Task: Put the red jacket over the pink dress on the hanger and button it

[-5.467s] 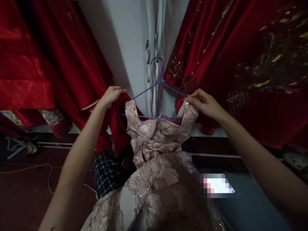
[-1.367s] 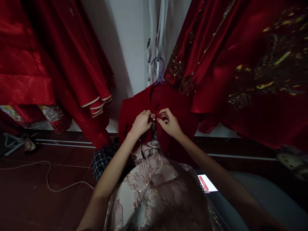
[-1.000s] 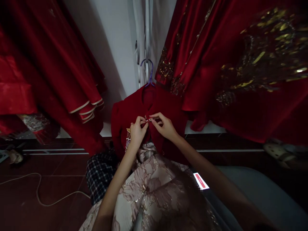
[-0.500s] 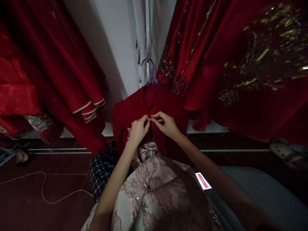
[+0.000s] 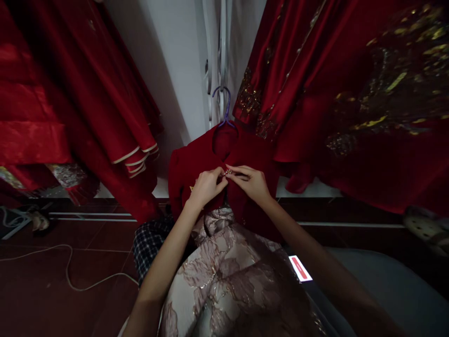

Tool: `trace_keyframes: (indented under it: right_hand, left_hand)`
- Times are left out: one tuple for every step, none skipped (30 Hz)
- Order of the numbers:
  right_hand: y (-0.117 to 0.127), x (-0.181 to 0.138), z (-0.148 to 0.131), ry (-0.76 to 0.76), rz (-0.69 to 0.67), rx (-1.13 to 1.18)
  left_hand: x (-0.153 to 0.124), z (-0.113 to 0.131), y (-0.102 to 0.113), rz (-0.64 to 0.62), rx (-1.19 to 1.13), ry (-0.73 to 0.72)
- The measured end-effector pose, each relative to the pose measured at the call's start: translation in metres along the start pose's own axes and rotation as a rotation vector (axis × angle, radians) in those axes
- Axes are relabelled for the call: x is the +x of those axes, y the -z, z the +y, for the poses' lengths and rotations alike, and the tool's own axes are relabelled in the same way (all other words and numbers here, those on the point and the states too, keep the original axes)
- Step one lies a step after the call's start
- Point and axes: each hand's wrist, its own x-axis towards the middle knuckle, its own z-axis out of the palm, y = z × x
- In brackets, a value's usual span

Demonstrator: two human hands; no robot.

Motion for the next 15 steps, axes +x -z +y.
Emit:
trace_keyframes:
  right_hand:
    - [0.0,0.0,0.0,-0.001,0.002,0.002]
    - [0.0,0.0,0.001,-0.002,0.004,0.003]
    - [0.0,0.0,0.001,-0.004,0.004,0.004]
    - [0.0,0.001,0.0,-0.007,0.002,0.002]
    - [-0.001,0.001,0.0,-0.011,-0.002,-0.003]
    - [-0.001,0.001,-0.001,-0.014,-0.006,-0.014]
    - [-0.002,0.002,-0.001,-0.018,-0.01,-0.035]
    - [-0.003,0.002,-0.002,-0.02,-0.011,-0.066]
    - [-0.004,0.002,-0.003,-0.02,-0.007,-0.106]
    - [-0.004,0.002,-0.003,-0.021,-0.002,-0.152]
    - [-0.003,0.0,-0.003,-0.029,-0.006,-0.199]
    - [-0.001,-0.002,-0.002,-0.048,-0.023,-0.239]
    - [0.002,-0.004,-0.001,-0.082,-0.049,-0.267]
    - [0.007,-0.007,-0.001,-0.128,-0.073,-0.281]
    - [0.013,-0.011,-0.001,-0.182,-0.092,-0.282]
  left_hand:
    - [0.001,0.0,0.002,-0.015,0.017,-0.02]
    - [0.001,0.0,0.003,-0.03,0.034,-0.042]
    - [0.002,0.0,0.005,-0.045,0.054,-0.062]
    - [0.003,0.0,0.006,-0.058,0.075,-0.078]
    - [0.003,0.0,0.007,-0.068,0.096,-0.086]
    - [0.003,0.001,0.006,-0.071,0.11,-0.084]
    - [0.003,0.001,0.005,-0.062,0.107,-0.073]
    - [0.003,0.002,0.003,-0.041,0.08,-0.055]
    - [0.002,0.002,-0.001,-0.011,0.024,-0.033]
    - [0.001,0.002,-0.005,0.022,-0.061,-0.009]
    - [-0.001,0.002,-0.01,0.051,-0.172,0.016]
    - [-0.002,0.001,-0.016,0.069,-0.305,0.046]
    - [-0.004,-0.001,-0.022,0.071,-0.456,0.086]
    - [-0.007,-0.004,-0.028,0.055,-0.616,0.141]
    - [-0.009,-0.006,-0.034,0.022,-0.77,0.207]
